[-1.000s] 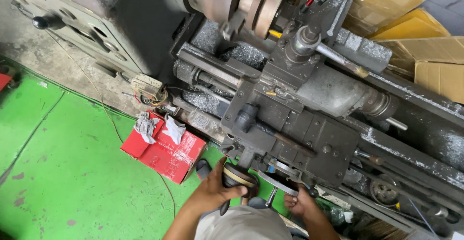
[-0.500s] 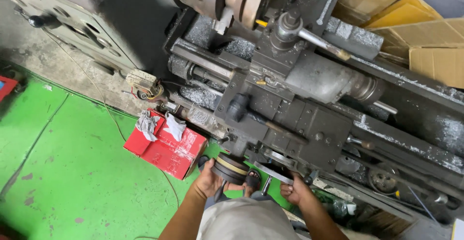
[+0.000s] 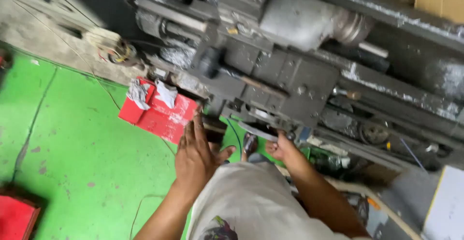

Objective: Using a lathe to machine a motorcycle clutch bell and checking the fit with internal components.

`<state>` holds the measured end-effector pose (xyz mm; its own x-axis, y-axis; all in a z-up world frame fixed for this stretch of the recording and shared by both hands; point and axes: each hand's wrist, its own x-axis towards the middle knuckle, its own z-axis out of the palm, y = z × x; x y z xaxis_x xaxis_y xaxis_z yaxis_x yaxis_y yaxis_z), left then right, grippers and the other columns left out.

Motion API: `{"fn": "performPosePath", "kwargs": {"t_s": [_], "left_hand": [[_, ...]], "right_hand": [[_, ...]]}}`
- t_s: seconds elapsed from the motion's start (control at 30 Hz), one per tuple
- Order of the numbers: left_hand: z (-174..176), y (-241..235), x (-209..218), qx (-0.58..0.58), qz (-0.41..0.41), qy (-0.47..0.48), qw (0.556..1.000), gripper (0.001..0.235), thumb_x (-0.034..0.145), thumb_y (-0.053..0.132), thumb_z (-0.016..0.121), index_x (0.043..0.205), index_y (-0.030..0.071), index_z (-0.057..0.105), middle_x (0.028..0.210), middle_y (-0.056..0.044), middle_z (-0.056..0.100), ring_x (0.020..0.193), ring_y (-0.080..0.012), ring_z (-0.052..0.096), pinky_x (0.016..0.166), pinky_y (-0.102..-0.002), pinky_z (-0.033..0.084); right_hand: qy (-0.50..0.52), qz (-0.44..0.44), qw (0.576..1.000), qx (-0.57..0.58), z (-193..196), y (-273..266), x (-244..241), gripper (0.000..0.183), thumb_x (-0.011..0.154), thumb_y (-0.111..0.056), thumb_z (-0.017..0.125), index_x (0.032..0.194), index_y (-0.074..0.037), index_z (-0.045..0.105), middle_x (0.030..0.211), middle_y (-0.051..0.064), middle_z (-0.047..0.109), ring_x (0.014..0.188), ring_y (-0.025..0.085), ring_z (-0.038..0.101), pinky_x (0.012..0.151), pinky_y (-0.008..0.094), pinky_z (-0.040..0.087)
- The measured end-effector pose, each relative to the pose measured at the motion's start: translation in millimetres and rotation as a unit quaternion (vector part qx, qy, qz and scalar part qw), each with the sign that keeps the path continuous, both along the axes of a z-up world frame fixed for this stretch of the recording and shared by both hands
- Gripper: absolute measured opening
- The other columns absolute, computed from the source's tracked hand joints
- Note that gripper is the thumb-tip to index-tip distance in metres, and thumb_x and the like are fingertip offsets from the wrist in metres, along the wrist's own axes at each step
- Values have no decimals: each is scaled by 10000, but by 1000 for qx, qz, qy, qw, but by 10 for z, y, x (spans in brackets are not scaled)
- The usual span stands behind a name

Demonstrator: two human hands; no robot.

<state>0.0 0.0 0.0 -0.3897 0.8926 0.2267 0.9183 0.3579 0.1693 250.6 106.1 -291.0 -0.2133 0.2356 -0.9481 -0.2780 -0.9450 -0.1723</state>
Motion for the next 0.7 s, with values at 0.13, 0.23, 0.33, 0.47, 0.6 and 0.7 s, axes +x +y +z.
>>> {"fn": "performPosePath", "kwargs": {"t_s": [0.13, 0.23, 0.33, 0.47, 0.6, 0.7], "left_hand": [[726, -2, 538, -208, -38, -305, 928, 1190, 706, 486, 883, 1630, 84, 251, 1165, -237, 734, 977, -461, 737, 833, -597, 600], [312, 117, 769, -286, -120, -386, 869, 1072, 721, 635, 739, 1589, 153, 334, 1297, -157, 705, 1111, -436, 698, 922, -563, 567], [-541, 308, 784, -121, -92, -428, 891, 1035, 793, 563, 780, 1530, -36, 369, 1287, -387, 608, 1153, -553, 636, 947, -612, 537], [-1324, 680, 630, -299, 48, -507, 807, 1338, 603, 739, 864, 1628, 160, 227, 1634, -264, 288, 1461, -420, 428, 1197, -622, 287], [-1278, 853, 609, -284, 43, -517, 806, 1172, 524, 578, 996, 1460, 79, 499, 1447, -324, 487, 1320, -461, 576, 1119, -509, 477], [-1213, 824, 701, -250, 50, -522, 814, 1133, 521, 542, 1011, 1361, -13, 493, 1400, -352, 482, 1276, -536, 570, 1091, -567, 504]], "right_hand": [[-2, 4, 1000, -2, 394, 30, -77, 252, 947, -289, 551, 757, -168, 439, 524, -78, 230, 330, 98, 336, 363, 241, 222], [7, -14, 1000, -1, 353, 1, -67, 285, 938, -267, 563, 732, -148, 405, 530, -70, 236, 354, 92, 328, 385, 246, 204], [8, 11, 1000, 9, 373, -7, -46, 274, 960, -251, 552, 742, -134, 436, 526, -63, 248, 367, 101, 328, 406, 250, 191], [46, 21, 998, 23, 532, 85, -53, 250, 1011, -188, 443, 803, -91, 542, 577, 12, 444, 351, 74, 343, 400, 241, 224], [59, 37, 997, 31, 408, 85, -8, 306, 1012, -173, 370, 818, -64, 580, 606, -10, 438, 344, 56, 322, 377, 231, 220], [76, 23, 997, -5, 660, 115, -25, 288, 986, -170, 365, 830, -52, 576, 625, -47, 392, 343, 43, 319, 372, 216, 219]]}}
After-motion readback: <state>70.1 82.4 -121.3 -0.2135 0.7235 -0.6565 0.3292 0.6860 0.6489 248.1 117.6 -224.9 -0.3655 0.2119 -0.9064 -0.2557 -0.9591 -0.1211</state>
